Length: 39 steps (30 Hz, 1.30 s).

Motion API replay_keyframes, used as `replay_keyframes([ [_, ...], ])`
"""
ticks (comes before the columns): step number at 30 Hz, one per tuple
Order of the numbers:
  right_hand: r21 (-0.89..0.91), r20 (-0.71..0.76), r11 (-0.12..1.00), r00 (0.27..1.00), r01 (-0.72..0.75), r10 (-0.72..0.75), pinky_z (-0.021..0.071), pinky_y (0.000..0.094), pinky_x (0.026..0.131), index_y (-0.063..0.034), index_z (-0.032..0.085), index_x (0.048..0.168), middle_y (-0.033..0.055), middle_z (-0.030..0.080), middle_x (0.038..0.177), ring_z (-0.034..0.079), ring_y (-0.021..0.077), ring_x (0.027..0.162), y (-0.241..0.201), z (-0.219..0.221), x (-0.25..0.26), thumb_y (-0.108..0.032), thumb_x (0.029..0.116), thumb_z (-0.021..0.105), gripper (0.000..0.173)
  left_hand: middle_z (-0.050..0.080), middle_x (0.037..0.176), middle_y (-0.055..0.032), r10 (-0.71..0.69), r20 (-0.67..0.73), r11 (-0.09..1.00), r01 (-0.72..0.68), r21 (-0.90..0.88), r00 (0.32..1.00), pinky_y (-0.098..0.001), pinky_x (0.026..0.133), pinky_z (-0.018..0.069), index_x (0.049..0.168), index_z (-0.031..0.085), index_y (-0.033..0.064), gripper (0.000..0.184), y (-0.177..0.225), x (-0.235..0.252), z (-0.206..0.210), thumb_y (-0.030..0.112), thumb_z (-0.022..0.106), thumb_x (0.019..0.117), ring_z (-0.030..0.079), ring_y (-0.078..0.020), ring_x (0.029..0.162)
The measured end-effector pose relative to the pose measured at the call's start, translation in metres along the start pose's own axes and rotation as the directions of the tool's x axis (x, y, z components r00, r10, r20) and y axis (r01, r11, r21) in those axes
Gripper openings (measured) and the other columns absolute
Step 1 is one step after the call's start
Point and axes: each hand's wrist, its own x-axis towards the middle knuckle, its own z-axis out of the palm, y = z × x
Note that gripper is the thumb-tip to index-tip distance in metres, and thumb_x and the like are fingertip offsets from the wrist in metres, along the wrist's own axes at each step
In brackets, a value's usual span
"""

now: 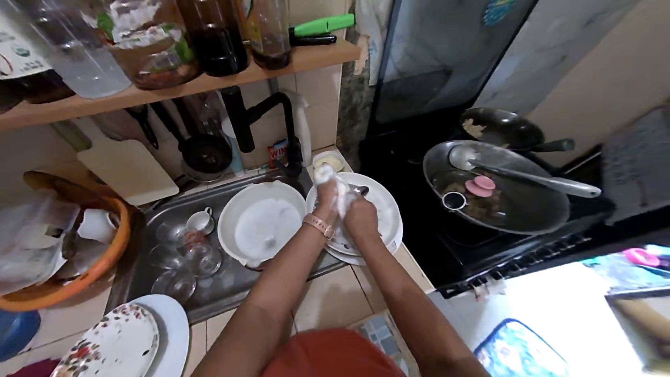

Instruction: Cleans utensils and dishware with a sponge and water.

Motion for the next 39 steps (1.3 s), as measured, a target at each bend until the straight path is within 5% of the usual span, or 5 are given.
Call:
replay_keyframes([
  [7, 0.273, 0.022, 0.955, 0.992, 0.117, -0.128, 0.0480, 0.0539, 0.105, 0.0076, 0.067, 0.123, 0.0285, 0.069, 0.119, 0.065, 0.0401, 0.116, 0.043, 0.006, 0.000, -0.008, 0.1017, 0.059, 0.027, 0.057, 0.133, -0.0230, -0.109, -0.020, 0.990, 0.111, 0.088, 0.994, -0.0504, 0.093, 0.0483, 0.141, 0.050, 0.0002, 0.043, -0.004, 0.017, -0.037, 0.029, 0.040, 0.1116, 0.056, -0.0323, 0.113],
  [13, 0.947, 0.032, 0.318, 0.997, -0.052, 0.069, 0.0502, 0.0276, 0.063, 0.0017, 0.056, 0.127, 0.0054, 0.058, 0.086, 0.055, 0.0092, 0.069, 0.042, 0.034, 0.018, -0.021, 0.1118, 0.038, 0.033, 0.058, 0.133, -0.0156, -0.011, 0.175, 0.995, 0.028, -0.099, 0.985, -0.0397, 0.097, 0.0494, 0.146, 0.046, 0.0055, 0.038, -0.018, 0.006, -0.016, 0.017, 0.041, 0.1104, 0.058, -0.0214, 0.112],
  [22, 0.262, 0.127, 0.960, 0.982, 0.102, -0.139, 0.0433, 0.0532, 0.110, 0.0109, 0.057, 0.132, 0.0323, 0.061, 0.130, 0.058, 0.0434, 0.126, 0.003, 0.024, 0.000, -0.009, 0.1060, 0.051, 0.033, 0.052, 0.143, -0.0302, 0.209, -0.134, 0.899, -0.136, 0.417, 0.969, -0.0536, 0.109, 0.0425, 0.146, 0.042, -0.0078, 0.054, -0.004, 0.023, -0.024, 0.015, 0.063, 0.1016, 0.051, -0.0426, 0.133],
  [35, 0.970, -0.150, 0.216, 0.971, 0.109, 0.185, 0.0551, 0.0312, 0.079, 0.0029, 0.057, 0.121, 0.0081, 0.063, 0.100, 0.062, 0.0106, 0.087, 0.026, 0.043, 0.021, -0.007, 0.1074, 0.043, 0.023, 0.061, 0.129, -0.0311, 0.032, 0.255, 0.892, -0.143, 0.430, 0.967, -0.0533, 0.106, 0.0454, 0.136, 0.054, -0.0097, 0.041, -0.008, -0.006, -0.006, 0.011, 0.062, 0.1012, 0.060, -0.0402, 0.121],
  [39, 0.867, -0.169, 0.479, 0.985, 0.135, 0.028, 0.0542, 0.0327, 0.082, 0.0077, 0.059, 0.122, 0.0141, 0.065, 0.106, 0.062, 0.0141, 0.092, 0.038, 0.038, 0.032, -0.004, 0.1044, 0.048, 0.024, 0.063, 0.128, -0.0284, 0.139, 0.267, 0.839, -0.257, 0.479, 0.954, -0.0533, 0.105, 0.0471, 0.133, 0.058, -0.0068, 0.038, -0.007, -0.006, -0.038, 0.012, 0.065, 0.1001, 0.061, -0.0392, 0.119],
])
